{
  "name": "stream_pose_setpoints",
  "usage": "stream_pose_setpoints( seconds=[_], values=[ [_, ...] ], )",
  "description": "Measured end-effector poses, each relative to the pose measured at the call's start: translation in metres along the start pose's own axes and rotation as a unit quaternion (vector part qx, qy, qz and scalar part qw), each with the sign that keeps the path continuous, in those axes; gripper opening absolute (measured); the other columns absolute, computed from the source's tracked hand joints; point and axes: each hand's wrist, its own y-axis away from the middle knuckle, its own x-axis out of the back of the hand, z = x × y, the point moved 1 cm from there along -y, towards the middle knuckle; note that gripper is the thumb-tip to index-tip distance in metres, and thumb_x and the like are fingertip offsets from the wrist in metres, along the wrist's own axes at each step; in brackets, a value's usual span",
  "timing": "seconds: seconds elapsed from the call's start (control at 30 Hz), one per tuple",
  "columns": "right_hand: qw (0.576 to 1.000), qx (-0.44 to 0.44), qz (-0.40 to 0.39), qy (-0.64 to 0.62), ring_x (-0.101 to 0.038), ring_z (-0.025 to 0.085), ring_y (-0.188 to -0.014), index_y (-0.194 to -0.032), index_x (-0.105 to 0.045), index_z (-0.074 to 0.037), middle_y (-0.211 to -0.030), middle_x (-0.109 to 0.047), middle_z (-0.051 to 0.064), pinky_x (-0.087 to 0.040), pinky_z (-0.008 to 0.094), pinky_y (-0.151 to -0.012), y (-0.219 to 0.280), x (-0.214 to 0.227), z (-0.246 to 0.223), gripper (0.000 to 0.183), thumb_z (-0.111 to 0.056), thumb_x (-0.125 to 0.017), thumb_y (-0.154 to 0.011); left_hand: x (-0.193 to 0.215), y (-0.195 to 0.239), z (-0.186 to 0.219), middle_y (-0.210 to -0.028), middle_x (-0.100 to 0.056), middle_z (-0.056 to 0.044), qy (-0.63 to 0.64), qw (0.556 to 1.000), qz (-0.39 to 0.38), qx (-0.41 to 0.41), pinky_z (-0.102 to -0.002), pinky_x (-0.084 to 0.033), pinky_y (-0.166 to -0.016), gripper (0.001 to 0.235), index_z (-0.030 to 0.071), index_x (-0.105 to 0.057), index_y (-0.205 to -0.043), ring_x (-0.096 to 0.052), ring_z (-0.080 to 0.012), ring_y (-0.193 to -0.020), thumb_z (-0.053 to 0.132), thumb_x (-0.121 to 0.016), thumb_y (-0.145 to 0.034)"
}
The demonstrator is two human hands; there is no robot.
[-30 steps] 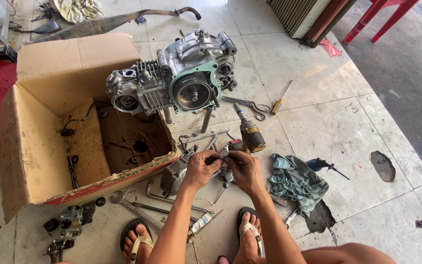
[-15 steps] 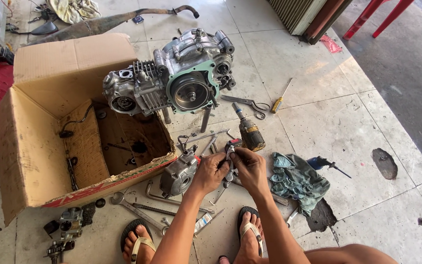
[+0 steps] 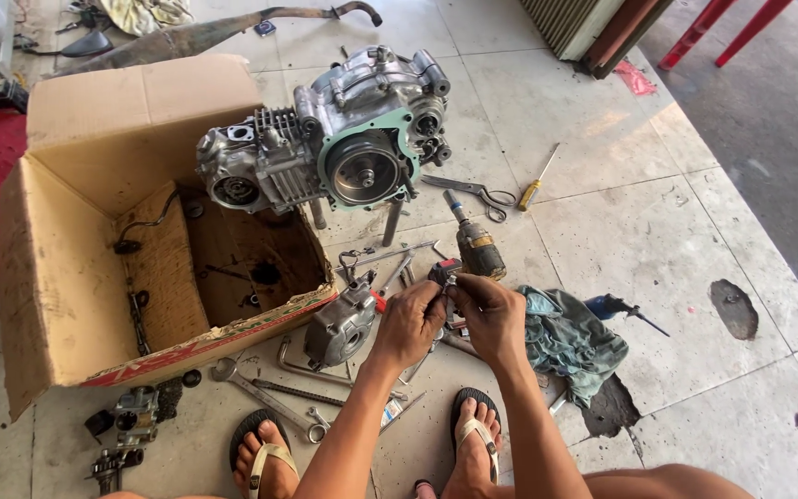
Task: Repairing a motorcycle engine by assembling internal components and applying sealant
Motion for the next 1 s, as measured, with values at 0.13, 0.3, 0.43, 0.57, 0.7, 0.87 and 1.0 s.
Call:
stream_pose_setpoints(
  seconds=[0.13,0.3,0.43,0.57,0.7,0.87,1.0],
  values=[
    [0.998,0.049,0.017,0.029,-0.073,0.017,-0.062,-0.094,-0.081,-0.011,-0.073,-0.074,0.007,-0.056,0.029,-0.059,-0.002,0.002,-0.009,0.005,-0.011,-0.08,-0.089,0.009,-0.005,0.022,-0.071,-0.057,-0.014,-0.006,0.999,0.005,-0.036,-0.042,-0.055,-0.065,0.024,0.009,-0.06,-0.083,-0.067,-0.0385,-0.074,0.022,-0.052,-0.102],
    [0.992,0.117,0.044,0.035,-0.069,0.021,-0.055,-0.095,-0.08,-0.01,-0.073,-0.073,0.006,-0.054,0.029,-0.054,-0.002,0.006,-0.021,0.008,-0.006,-0.075,-0.092,0.012,-0.005,0.035,-0.075,-0.059,-0.013,-0.044,0.996,0.014,-0.076,-0.043,-0.056,-0.066,0.021,0.008,-0.059,-0.092,-0.068,-0.039,-0.075,0.018,-0.048,-0.106],
    [0.99,0.128,0.043,0.041,-0.07,0.021,-0.056,-0.094,-0.08,-0.01,-0.074,-0.073,0.005,-0.054,0.029,-0.056,-0.002,0.008,-0.024,0.007,-0.006,-0.075,-0.091,0.013,-0.004,0.037,-0.076,-0.058,-0.013,-0.064,0.994,0.013,-0.092,-0.044,-0.056,-0.066,0.018,0.008,-0.059,-0.093,-0.068,-0.0392,-0.077,0.018,-0.049,-0.105],
    [0.989,0.132,0.045,0.038,-0.071,0.024,-0.057,-0.093,-0.08,-0.01,-0.076,-0.074,0.006,-0.055,0.031,-0.056,0.0,0.007,-0.024,0.008,-0.004,-0.075,-0.091,0.013,-0.003,0.037,-0.078,-0.06,-0.01,-0.066,0.992,0.022,-0.109,-0.041,-0.057,-0.068,0.02,0.009,-0.061,-0.094,-0.069,-0.0365,-0.077,0.019,-0.048,-0.106],
    [0.987,0.139,0.058,0.061,-0.072,0.029,-0.063,-0.094,-0.08,-0.011,-0.081,-0.076,0.007,-0.056,0.032,-0.059,0.004,0.0,-0.015,0.008,-0.005,-0.076,-0.09,0.012,-0.001,0.031,-0.08,-0.063,-0.009,-0.086,0.988,0.049,-0.117,-0.041,-0.058,-0.07,0.018,0.009,-0.063,-0.095,-0.071,-0.0356,-0.079,0.017,-0.05,-0.105],
    [0.998,0.048,0.035,0.016,-0.07,0.021,-0.069,-0.095,-0.079,-0.007,-0.085,-0.077,0.009,-0.055,0.034,-0.06,0.009,-0.018,-0.006,0.006,-0.005,-0.075,-0.091,-0.001,0.01,0.004,-0.081,-0.066,-0.002,-0.085,0.987,0.115,-0.07,-0.035,-0.058,-0.074,0.018,0.013,-0.067,-0.096,-0.073,-0.0274,-0.081,0.021,-0.054,-0.105],
    [0.974,-0.178,0.004,-0.141,-0.061,0.016,-0.089,-0.106,-0.08,-0.004,-0.096,-0.077,0.01,-0.056,0.038,-0.078,0.026,-0.04,0.039,0.014,-0.009,-0.073,-0.095,-0.014,0.03,-0.047,-0.082,-0.067,0.002,-0.1,0.988,0.117,-0.006,-0.033,-0.058,-0.072,0.02,0.019,-0.07,-0.091,-0.072,-0.0221,-0.081,0.035,-0.063,-0.1]
  ],
)
